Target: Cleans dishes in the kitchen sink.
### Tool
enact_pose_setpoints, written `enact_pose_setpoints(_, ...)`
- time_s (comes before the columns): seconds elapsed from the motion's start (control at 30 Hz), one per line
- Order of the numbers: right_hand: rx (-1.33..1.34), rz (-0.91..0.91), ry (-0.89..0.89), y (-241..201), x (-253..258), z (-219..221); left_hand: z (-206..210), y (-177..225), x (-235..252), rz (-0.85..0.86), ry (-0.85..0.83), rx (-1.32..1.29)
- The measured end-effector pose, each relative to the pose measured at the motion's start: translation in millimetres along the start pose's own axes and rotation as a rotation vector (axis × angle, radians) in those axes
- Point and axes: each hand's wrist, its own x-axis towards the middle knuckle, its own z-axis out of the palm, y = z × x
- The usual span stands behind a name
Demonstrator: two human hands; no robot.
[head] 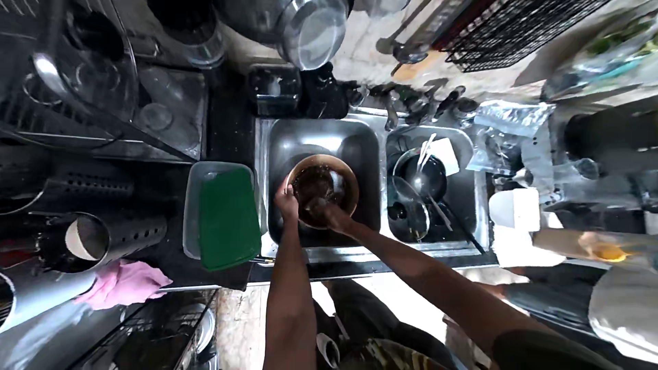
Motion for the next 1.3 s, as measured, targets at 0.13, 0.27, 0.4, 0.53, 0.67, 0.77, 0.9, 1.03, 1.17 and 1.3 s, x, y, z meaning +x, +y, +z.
enact_pose_setpoints(0.13, -0.014, 0.052, 0.068, -19.0, 57.5, 9.8, -2.3, 3.7, -4.6, -0.028, -0.01, 0.016)
enact_pose_setpoints(0.27, -0.143, 0.387, 0.221, -8.8, 50.7, -13.1, -6.5, 8.5, -10.2, -0.019, -0.029, 0.064)
enact_pose_setpoints(0.4, -0.237, 0.696, 0.104, -9.5, 7.9, -22.2, 1.3, -3.4, -1.7, 0.024, 0.005, 0.054)
enact_pose_setpoints(0.53, -0.138, 0.392, -0.088, -40.2, -27.1, 6.6, 2.5, -4.4, 1.1, 0.022, 0.01, 0.032)
enact_pose_setpoints(0.67, -0.128, 0.248, 0.035, -26.1, 23.1, -2.9, 1.3, -7.8, 4.2, 0.053, -0.006, 0.075)
enact_pose_setpoints(0.77, -0.107, 0.287, 0.148, -19.3, 48.0, 4.7, 1.3, -8.7, 1.2, 0.067, -0.004, 0.12)
enact_pose_setpoints(0.9, -0.2, 0.334, -0.083, -32.6, -4.1, 0.0, 2.8, -8.9, 10.0, 0.073, 0.0, 0.143)
enact_pose_setpoints(1.03, -0.173, 0.456, 0.067, -7.2, 17.6, -22.7, 2.2, -7.5, 7.6, 0.056, 0.011, 0.135)
enact_pose_setpoints(1.17, -0.187, 0.261, -0.016, -17.5, 18.5, -2.5, 0.8, -7.9, 3.8, 0.067, 0.003, 0.194)
enact_pose_setpoints(1.3, -0.272, 0.269, -0.097, -19.1, -8.8, -11.7, 0.8, -8.3, 2.4, 0.055, -0.003, 0.184)
